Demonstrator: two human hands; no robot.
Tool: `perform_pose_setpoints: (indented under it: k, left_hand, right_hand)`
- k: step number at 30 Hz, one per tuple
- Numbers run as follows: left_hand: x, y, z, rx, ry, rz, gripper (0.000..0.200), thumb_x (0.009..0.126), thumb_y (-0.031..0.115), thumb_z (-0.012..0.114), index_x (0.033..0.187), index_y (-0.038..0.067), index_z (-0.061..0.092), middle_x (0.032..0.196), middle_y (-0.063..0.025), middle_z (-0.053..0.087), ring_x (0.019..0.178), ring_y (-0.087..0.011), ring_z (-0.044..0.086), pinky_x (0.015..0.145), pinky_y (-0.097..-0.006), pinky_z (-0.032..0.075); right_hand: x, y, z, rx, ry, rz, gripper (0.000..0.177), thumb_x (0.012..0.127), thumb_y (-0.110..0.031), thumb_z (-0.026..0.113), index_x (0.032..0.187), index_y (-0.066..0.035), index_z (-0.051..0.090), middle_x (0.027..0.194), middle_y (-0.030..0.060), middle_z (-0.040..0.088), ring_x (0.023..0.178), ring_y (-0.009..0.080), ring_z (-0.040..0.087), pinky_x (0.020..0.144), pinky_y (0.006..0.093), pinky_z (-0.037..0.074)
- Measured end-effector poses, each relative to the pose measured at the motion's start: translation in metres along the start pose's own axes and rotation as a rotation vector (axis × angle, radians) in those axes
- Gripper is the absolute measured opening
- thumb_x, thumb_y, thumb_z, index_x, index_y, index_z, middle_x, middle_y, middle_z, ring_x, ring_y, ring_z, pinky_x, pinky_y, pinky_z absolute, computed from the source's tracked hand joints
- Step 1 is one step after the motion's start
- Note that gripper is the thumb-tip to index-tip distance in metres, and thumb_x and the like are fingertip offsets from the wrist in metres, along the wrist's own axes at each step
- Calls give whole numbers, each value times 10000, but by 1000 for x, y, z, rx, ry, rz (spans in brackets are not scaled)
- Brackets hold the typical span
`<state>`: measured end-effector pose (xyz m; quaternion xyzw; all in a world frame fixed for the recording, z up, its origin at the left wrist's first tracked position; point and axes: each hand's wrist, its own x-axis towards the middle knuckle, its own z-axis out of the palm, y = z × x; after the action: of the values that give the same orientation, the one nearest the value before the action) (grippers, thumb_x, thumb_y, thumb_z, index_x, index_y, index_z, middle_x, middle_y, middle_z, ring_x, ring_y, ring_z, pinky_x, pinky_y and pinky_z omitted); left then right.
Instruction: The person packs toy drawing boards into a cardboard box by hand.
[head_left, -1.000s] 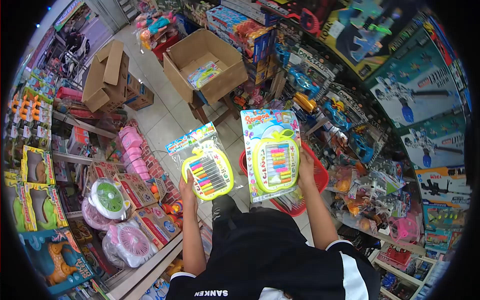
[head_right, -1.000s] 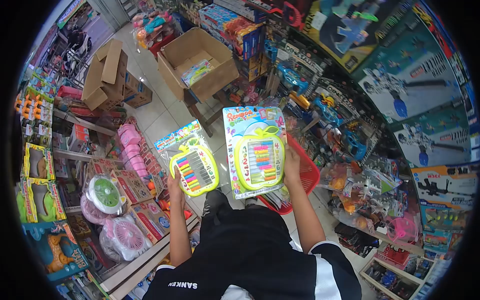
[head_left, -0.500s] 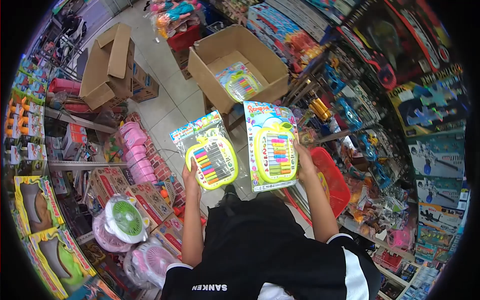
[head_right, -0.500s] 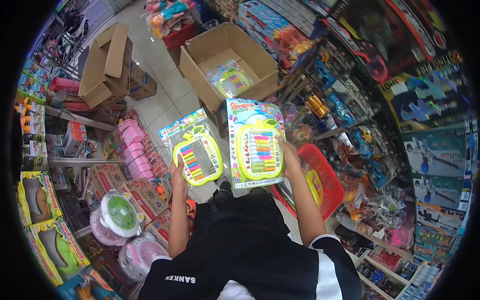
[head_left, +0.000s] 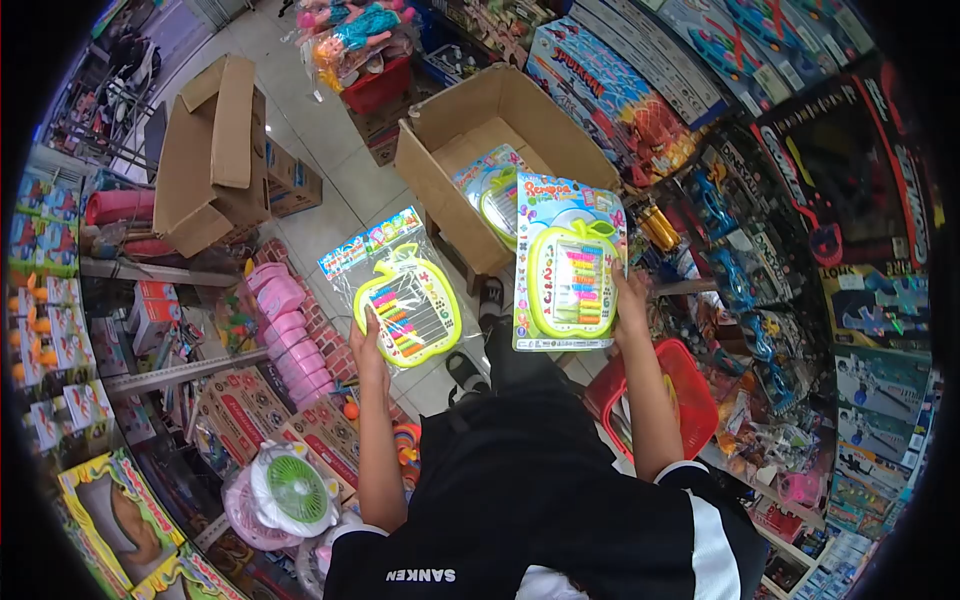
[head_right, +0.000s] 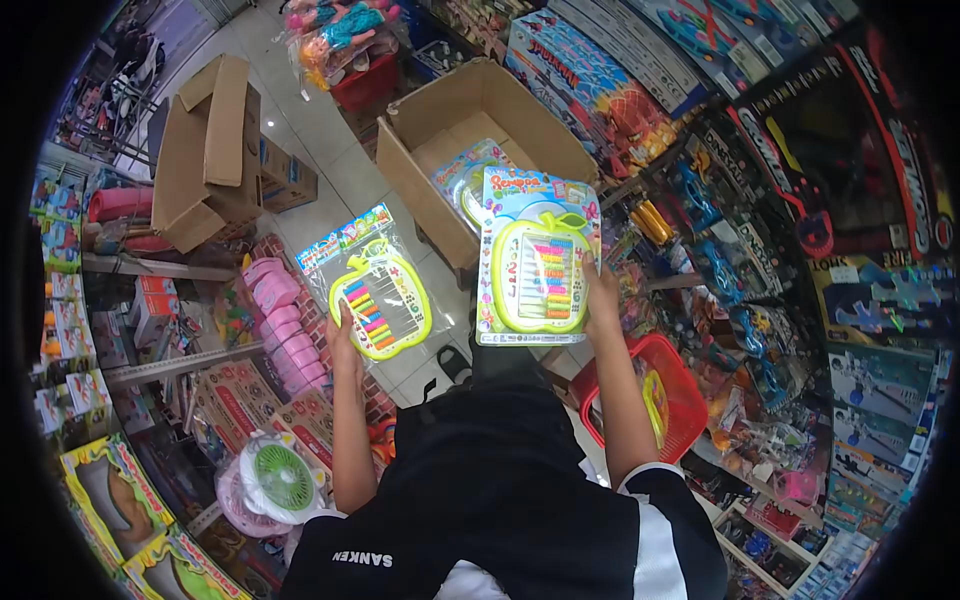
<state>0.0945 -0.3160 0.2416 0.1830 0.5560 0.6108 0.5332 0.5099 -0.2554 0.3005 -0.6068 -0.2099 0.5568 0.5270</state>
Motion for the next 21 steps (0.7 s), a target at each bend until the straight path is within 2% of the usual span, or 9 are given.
perform_pose_setpoints:
  k: [1, 7, 10, 11, 13, 14, 16, 18, 21]
  left_hand:
    - [11, 4, 4, 4, 4, 7, 378, 1024, 280, 559, 1283, 7, 530, 1178, -78, 640, 1031, -136, 618, 908, -298, 498]
    - [60, 37, 43, -29, 72, 95, 402, 1023, 281, 559, 1303, -5, 517, 1194, -88, 634, 1047, -151, 620, 926, -310, 495]
    - [78, 49, 66, 2, 124, 104, 387, 1030, 272, 545, 1307, 3, 517, 1209, -83, 628, 1065, -149, 617, 926, -318, 501]
    - [86, 48, 69, 4, 135, 101, 387, 1030, 272, 545, 1307, 3, 517, 1209, -83, 628, 1065, -149, 617, 926, -318, 501]
    - [97, 43, 73, -58, 155, 80, 375, 1031, 265, 543, 1301, 6, 521, 1210, -83, 628, 1077, -151, 617, 925, -320, 501]
    - [102, 40, 75, -56, 165, 89, 362, 1030, 256, 545, 1294, 8, 525, 1196, -81, 634, 1067, -151, 622, 920, -320, 505]
    - [107, 42, 87, -57, 185, 86, 361, 1028, 255, 550, 1293, 10, 526, 1188, -79, 637, 1056, -149, 623, 917, -319, 506]
    - [113, 41, 89, -14, 181, 75, 386, 1044, 267, 501, 1333, 12, 480, 1212, -114, 631, 1064, -199, 646, 918, -348, 538]
    - [124, 36, 89, 25, 202, 48, 377, 1040, 239, 512, 1338, 11, 478, 1218, -110, 627, 1071, -189, 639, 925, -340, 528]
  right_hand:
    - [13, -5, 9, -31, 18, -15, 390, 1011, -313, 576, 1244, -1, 576, 1061, 69, 687, 914, 149, 672, 789, 304, 539]
    - [133, -47, 58, -62, -73, -176, 351, 991, -272, 616, 1195, 14, 612, 1039, 69, 688, 843, 137, 655, 749, 294, 521]
    - [193, -72, 90, -533, -65, -657, 362, 960, -283, 654, 1156, 20, 626, 994, 125, 710, 858, 184, 666, 788, 352, 510]
    - [209, -77, 100, -536, -74, -650, 362, 960, -283, 654, 1156, 20, 626, 994, 125, 710, 858, 184, 666, 788, 352, 510]
    - [233, -82, 121, -745, -113, -637, 490, 924, -390, 672, 1174, 27, 611, 1025, 243, 691, 940, 372, 677, 822, 411, 508]
    - [247, -78, 127, -749, -121, -623, 490, 924, -390, 672, 1174, 27, 611, 1025, 243, 691, 940, 372, 677, 822, 411, 508]
    - [279, -53, 136, -1008, -178, -652, 595, 903, -491, 656, 1192, 27, 602, 1067, 282, 663, 1012, 452, 631, 858, 477, 497]
    - [298, -26, 136, -1028, -226, -611, 616, 899, -516, 647, 1196, 21, 601, 1081, 280, 660, 1029, 455, 622, 873, 492, 492]
    - [332, 20, 129, -1051, -269, -580, 619, 902, -529, 633, 1214, 4, 598, 1111, 271, 655, 1067, 461, 606, 897, 497, 490]
